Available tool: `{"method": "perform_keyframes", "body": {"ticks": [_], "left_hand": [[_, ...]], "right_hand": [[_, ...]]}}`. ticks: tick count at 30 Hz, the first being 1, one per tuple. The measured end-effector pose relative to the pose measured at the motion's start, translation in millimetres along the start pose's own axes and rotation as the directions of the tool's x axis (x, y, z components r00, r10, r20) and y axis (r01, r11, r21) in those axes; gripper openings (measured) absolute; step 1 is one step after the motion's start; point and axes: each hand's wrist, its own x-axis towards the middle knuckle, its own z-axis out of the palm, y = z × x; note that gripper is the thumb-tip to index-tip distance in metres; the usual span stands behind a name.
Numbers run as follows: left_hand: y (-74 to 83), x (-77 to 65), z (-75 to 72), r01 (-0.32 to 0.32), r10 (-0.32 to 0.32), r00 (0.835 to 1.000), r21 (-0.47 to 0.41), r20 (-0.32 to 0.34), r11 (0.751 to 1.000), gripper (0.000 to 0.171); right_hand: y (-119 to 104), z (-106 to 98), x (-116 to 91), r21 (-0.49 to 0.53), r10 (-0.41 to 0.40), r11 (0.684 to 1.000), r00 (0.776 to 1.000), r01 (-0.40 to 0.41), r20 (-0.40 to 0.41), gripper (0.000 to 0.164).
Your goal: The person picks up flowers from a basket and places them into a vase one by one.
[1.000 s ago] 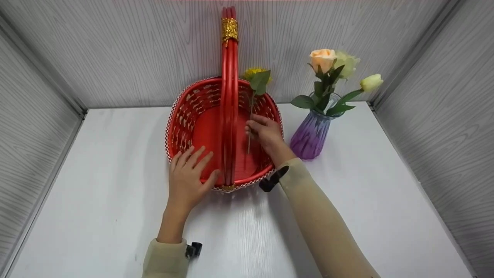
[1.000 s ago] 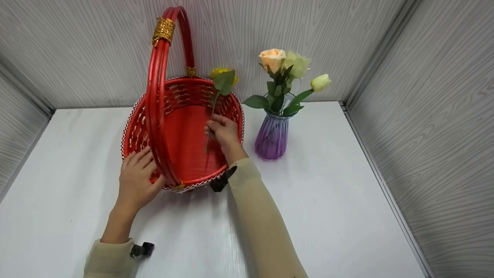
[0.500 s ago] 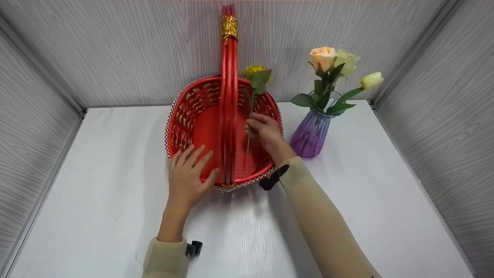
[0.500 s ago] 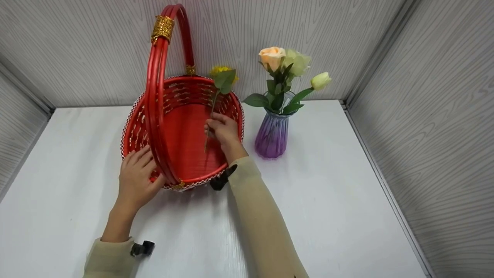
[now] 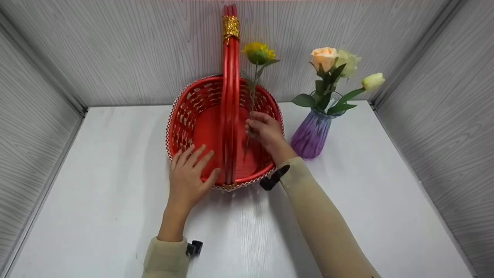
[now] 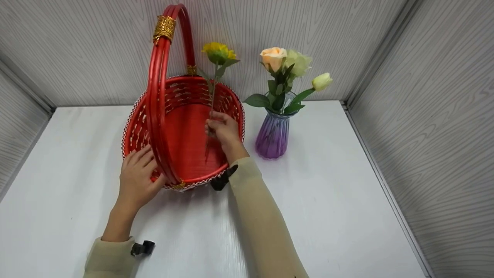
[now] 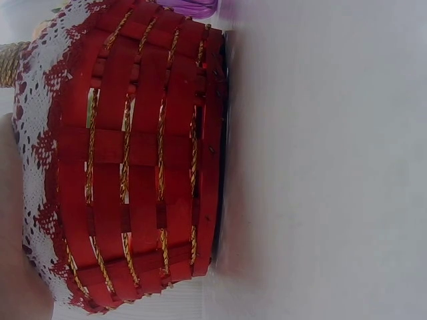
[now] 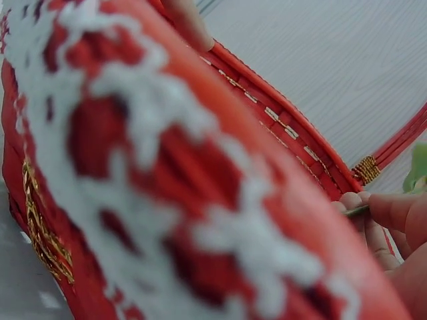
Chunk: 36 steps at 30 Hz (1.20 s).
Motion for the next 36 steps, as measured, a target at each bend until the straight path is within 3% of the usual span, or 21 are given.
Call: {"method": "perform_keyframes", "body": {"ticks": [15,26,36], "left_hand": [[-0.7,-0.2,0.1,-0.007,0.007,1.0,-0.004,0.0,1.0,0.053],[-0.9,-0.7,1.2,-0.003,0.003,1.0,-0.007,-0.014,1.0,0.053],[-2.6,-0.8,2.6,-0.014,0.014,1.0,-0.001,-0.02,1.0,0.052]], "right_hand": [[0.6,1.3,-0.9,-0.066,0.041,0.997,0.993,-0.033,0.114,0.046],[0.6,2.1,-1.7,-0.082,0.042,0.996,0.99,-0.031,0.134,0.015],[2.0,1.5,-1.9,-0.112,0.009,0.994,0.993,0.004,0.117,0.037]]}}
